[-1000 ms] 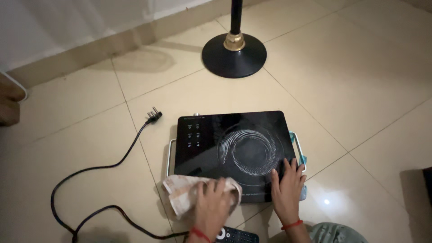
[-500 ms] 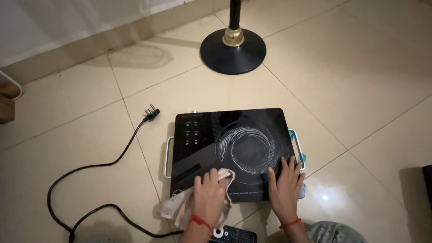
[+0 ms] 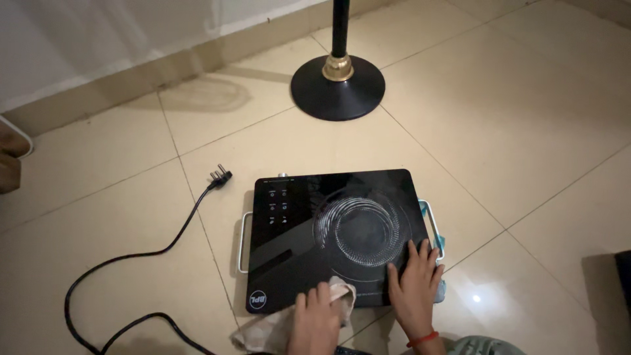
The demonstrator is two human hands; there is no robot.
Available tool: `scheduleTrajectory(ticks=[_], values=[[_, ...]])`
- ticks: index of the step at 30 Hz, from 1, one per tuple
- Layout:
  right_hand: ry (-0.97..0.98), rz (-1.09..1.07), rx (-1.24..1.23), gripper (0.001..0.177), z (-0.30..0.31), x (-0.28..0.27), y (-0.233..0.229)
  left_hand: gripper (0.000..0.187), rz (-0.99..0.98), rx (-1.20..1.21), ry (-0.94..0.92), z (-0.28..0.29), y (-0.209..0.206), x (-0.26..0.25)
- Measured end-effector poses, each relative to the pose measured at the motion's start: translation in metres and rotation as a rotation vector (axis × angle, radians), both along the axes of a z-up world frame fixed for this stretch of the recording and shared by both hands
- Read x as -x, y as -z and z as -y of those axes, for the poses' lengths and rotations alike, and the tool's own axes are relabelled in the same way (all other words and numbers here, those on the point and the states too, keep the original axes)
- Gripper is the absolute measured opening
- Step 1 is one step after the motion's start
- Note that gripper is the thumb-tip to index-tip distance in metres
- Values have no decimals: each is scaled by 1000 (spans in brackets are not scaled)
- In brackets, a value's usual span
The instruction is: The person cleans an induction cooktop by wiping its surface and power cord with a cloth.
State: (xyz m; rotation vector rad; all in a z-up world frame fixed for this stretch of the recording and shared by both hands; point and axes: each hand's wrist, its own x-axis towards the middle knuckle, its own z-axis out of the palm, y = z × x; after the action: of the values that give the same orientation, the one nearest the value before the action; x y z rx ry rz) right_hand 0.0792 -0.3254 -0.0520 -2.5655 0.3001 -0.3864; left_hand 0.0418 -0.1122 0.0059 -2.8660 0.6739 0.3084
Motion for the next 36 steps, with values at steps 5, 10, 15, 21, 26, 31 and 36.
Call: scheduleTrajectory(ticks=[5, 10, 15, 21, 26, 31, 36], values=[[-29, 30, 2, 68, 1, 4, 5, 25, 244, 139, -213, -16, 20, -26], [-14, 11, 29, 68, 2, 0, 9, 27, 21, 153, -116, 17, 12, 2], [-47, 41, 21, 67, 4, 4, 13, 24, 149, 177, -152, 11, -4, -29], [-34, -1, 37, 67, 7, 0, 13, 38, 92, 188, -107, 30, -5, -8], [-64, 14, 13, 65, 8, 2, 13, 43, 33, -21, -169, -8, -4, -52], [-42, -15, 25, 66, 7, 2, 11, 33, 16, 51, -321, -8, -18, -65], [-22, -9, 15, 66, 3, 1, 9, 33, -201, 247, -230, 21, -37, -1]])
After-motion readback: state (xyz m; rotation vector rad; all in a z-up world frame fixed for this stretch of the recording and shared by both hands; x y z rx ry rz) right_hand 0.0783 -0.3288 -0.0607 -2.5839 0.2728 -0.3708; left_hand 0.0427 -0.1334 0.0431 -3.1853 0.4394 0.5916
